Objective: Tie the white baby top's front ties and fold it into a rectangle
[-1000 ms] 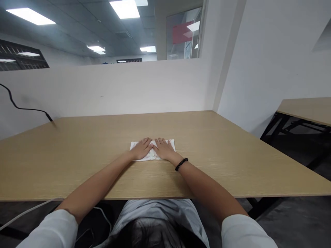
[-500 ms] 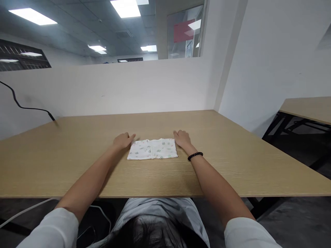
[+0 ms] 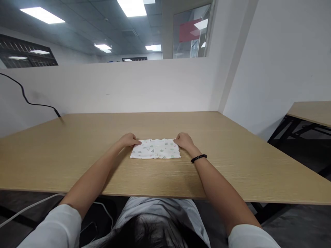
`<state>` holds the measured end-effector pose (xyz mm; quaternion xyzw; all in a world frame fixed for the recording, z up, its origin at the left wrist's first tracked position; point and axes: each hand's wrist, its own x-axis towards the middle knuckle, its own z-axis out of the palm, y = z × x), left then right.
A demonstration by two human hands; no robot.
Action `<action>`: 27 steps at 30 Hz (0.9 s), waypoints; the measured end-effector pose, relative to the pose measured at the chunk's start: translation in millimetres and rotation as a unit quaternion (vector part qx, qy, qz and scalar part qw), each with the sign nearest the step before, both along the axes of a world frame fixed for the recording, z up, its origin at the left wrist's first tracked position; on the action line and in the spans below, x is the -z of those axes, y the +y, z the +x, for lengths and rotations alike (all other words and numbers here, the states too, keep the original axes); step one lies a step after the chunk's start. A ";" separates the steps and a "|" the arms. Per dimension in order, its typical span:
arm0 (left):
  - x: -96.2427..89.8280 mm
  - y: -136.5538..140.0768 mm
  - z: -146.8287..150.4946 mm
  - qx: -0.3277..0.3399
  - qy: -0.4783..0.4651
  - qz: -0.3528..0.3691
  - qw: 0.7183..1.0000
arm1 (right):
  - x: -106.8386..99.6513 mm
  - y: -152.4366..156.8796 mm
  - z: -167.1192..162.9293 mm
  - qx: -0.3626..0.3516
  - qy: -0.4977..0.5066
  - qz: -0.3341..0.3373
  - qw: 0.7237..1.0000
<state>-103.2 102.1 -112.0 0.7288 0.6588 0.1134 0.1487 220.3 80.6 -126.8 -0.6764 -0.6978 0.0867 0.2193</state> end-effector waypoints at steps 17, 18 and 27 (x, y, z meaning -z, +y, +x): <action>-0.3 -1.8 7.5 0.004 -0.095 0.016 0.995 | 7.3 1.0 -9.1 0.044 0.331 -0.068 0.940; -2.2 -2.4 8.5 0.008 -0.106 0.017 0.994 | 7.5 0.8 -9.5 0.044 0.349 -0.074 0.933; -1.9 -4.6 12.1 -0.019 -0.330 -0.056 0.942 | 10.0 3.4 -4.8 0.008 0.294 -0.074 0.953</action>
